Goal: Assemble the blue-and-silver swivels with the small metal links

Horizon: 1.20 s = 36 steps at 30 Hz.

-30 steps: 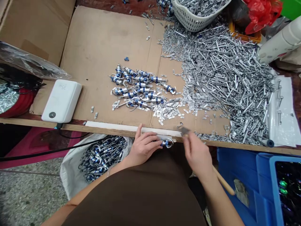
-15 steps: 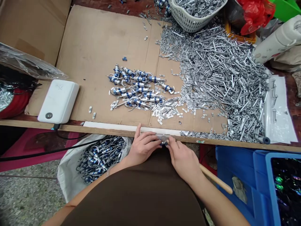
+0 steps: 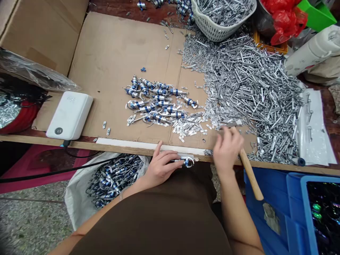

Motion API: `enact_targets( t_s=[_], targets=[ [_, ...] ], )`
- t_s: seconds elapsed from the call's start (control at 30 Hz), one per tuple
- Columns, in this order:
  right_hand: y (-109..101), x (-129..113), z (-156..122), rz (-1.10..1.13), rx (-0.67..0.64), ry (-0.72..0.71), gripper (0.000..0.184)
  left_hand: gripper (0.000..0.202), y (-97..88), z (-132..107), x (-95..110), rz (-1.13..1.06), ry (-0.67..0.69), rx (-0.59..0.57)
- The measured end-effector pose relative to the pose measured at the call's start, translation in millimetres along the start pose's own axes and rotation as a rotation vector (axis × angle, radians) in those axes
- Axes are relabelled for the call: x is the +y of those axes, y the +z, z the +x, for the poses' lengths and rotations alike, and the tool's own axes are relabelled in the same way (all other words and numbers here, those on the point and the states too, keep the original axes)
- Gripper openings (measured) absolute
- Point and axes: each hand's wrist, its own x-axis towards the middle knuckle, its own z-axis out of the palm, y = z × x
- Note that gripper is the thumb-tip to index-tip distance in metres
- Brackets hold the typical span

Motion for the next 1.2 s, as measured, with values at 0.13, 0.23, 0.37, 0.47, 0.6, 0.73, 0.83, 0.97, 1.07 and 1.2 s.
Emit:
enact_targets(
  t_s=[0.13, 0.23, 0.37, 0.47, 0.6, 0.73, 0.83, 0.97, 1.07, 1.2],
  targets=[
    [8.6, -60.0, -15.1, 0.22, -0.32, -0.195, 0.017, 0.012, -8.4, -1.5, -2.0, -0.007, -0.006, -0.005],
    [12.2, -73.5, -16.4, 0.21, -0.38, -0.173, 0.014, 0.011, -14.1, -1.6, -3.9, -0.014, -0.023, 0.0],
    [-5.2, -62.9, -16.1, 0.45, -0.52, -0.205, 0.007, 0.02, -18.2, 1.8, -7.1, -0.06, -0.079, 0.016],
    [-23.8, -54.8, -21.6, 0.512, -0.668, -0.311, 0.002, 0.026, -19.5, 6.0, -8.2, -0.097, -0.068, 0.005],
    [-36.1, -47.5, -27.4, 0.521, -0.694, -0.478, 0.005, 0.012, -20.6, 9.9, -5.8, -0.158, -0.023, -0.055],
    [-34.7, -34.4, -32.5, 0.636, -0.676, -0.356, 0.016, 0.007, -20.8, 11.9, -2.2, -0.279, -0.148, -0.035],
    [-29.0, -28.0, -43.1, 0.584, -0.51, -0.348, 0.02, 0.005, -19.8, 13.9, -0.4, -0.361, -0.221, 0.016],
    [-26.7, -33.7, -55.4, 0.391, -0.174, -0.474, 0.008, 0.003, -18.7, 17.4, 3.6, -0.436, -0.309, 0.067],
    [-30.9, -41.1, -53.8, 0.266, -0.074, -0.534, 0.012, 0.005, -19.4, 19.3, 6.6, -0.443, -0.335, 0.06],
    [-35.4, -43.5, -45.2, 0.377, -0.245, -0.363, 0.002, 0.004, -22.6, 19.8, 6.2, -0.405, -0.269, 0.016]
  ],
)
